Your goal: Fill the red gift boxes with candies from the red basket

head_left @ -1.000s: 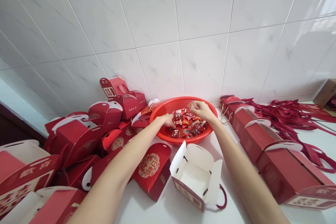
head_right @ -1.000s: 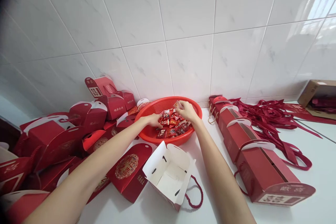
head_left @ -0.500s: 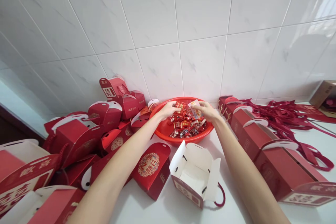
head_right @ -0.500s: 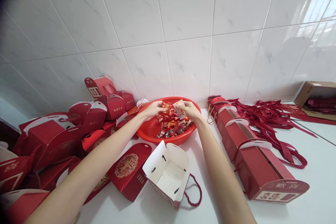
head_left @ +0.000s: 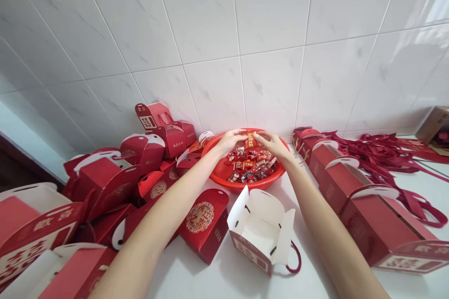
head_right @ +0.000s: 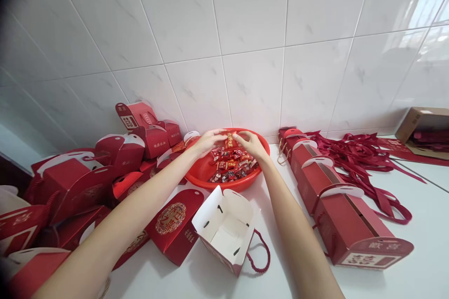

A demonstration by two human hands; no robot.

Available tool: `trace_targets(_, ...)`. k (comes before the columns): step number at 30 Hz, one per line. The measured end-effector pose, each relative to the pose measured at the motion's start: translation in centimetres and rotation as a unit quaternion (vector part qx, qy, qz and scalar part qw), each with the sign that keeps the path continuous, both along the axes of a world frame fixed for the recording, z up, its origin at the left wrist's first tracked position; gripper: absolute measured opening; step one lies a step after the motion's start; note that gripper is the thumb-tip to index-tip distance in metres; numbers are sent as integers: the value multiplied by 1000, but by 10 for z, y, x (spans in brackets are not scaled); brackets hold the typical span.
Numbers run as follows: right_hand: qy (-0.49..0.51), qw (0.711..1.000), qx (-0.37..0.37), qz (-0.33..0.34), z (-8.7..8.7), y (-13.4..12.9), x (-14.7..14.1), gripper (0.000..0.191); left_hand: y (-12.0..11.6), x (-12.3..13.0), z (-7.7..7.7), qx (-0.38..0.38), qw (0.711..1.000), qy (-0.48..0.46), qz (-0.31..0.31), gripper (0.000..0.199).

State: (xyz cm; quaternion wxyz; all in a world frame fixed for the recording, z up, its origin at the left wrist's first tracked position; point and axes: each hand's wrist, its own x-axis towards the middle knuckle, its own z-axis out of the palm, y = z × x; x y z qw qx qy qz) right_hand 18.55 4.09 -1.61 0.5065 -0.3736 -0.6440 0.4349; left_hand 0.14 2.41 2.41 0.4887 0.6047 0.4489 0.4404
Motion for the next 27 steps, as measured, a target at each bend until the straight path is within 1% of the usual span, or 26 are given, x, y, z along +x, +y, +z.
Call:
trace_targets(1, 9, 998, -25, 61, 0, -1, 0, 41, 1, 4, -1, 7, 1000, -19, -12, 23)
trace_targets(2, 20, 993, -43, 104, 0, -2, 1, 38, 2, 8, -2, 13, 999, -29, -17, 23)
trace_targets(3, 32, 991, -54, 122, -1, -2, 1, 34, 5, 11, -4, 16, 1000, -22, -13, 23)
trace_targets(4, 47, 990, -61, 115, -1, -2, 1, 29, 9, 12, -8, 15, 1000, 3, 3, 23)
trace_targets(5, 62, 992, -66, 90, -2, 0, 2, 22, 12, 12, -12, 9, 999, 47, 23, 22)
trace_targets(6, 79, 993, -72, 55, -2, 1, 2, 16, 16, 11, -16, 0, 993, 112, 37, 21)
trace_targets(7, 94, 992, -81, 20, -2, 3, 1, 11, 19, 9, -22, -11, 981, 191, 35, 20)
trace_targets(8, 109, 990, -91, -9, -1, 5, 1, 8, 21, 7, -28, -22, 961, 276, 15, 19)
trace_targets(10, 138, 983, -110, -47, 0, 7, 0, 8, 23, 2, -40, -24, 903, 426, -50, 27)
trace_targets(11, 148, 981, -115, -54, 1, 7, 0, 10, 23, 1, -45, -14, 876, 477, -75, 36)
trace_targets(12, 153, 980, -117, -56, 2, 7, 0, 10, 22, -1, -49, 0, 856, 510, -85, 44)
trace_targets(13, 155, 979, -116, -54, 2, 7, -1, 9, 22, -1, -52, 14, 845, 529, -82, 49)
trace_targets(14, 157, 980, -113, -46, 3, 7, -1, 9, 21, -1, -54, 25, 840, 537, -74, 50)
trace_targets(15, 157, 981, -110, -37, 3, 6, -1, 8, 21, -1, -55, 32, 841, 536, -64, 46)
trace_targets(18, 158, 982, -105, -12, 2, 6, -1, 6, 22, 3, -54, 34, 859, 508, -50, 23)
trace_targets(19, 157, 982, -104, -7, 2, 6, -1, 7, 21, 5, -52, 30, 868, 494, -46, 18)
trace_targets(21, 152, 983, -103, -2, 1, 6, -1, 8, 14, 9, -44, 18, 884, 466, -41, 21)
trace_targets(22, 151, 983, -103, 0, 1, 5, -1, 9, 7, 8, -37, 11, 893, 448, -31, 25)
trace_targets(23, 154, 983, -102, 2, 1, 5, 0, 10, -3, 6, -27, 9, 906, 422, -21, 27)
trace_targets(24, 157, 982, -102, 5, 2, 5, 0, 11, -16, 0, -13, 11, 923, 385, -2, 25)
trace_targets(25, 162, 981, -104, 8, 2, 4, 0, 11, -31, -10, 5, 9, 941, 335, 43, 21)
trace_targets(26, 168, 980, -107, 10, 3, 3, 1, 11, -48, -24, 26, 10, 959, 274, 66, 17)
trace_targets(27, 175, 978, -113, 11, 4, 2, 2, 11, -65, -42, 50, 12, 964, 255, 78, 15)
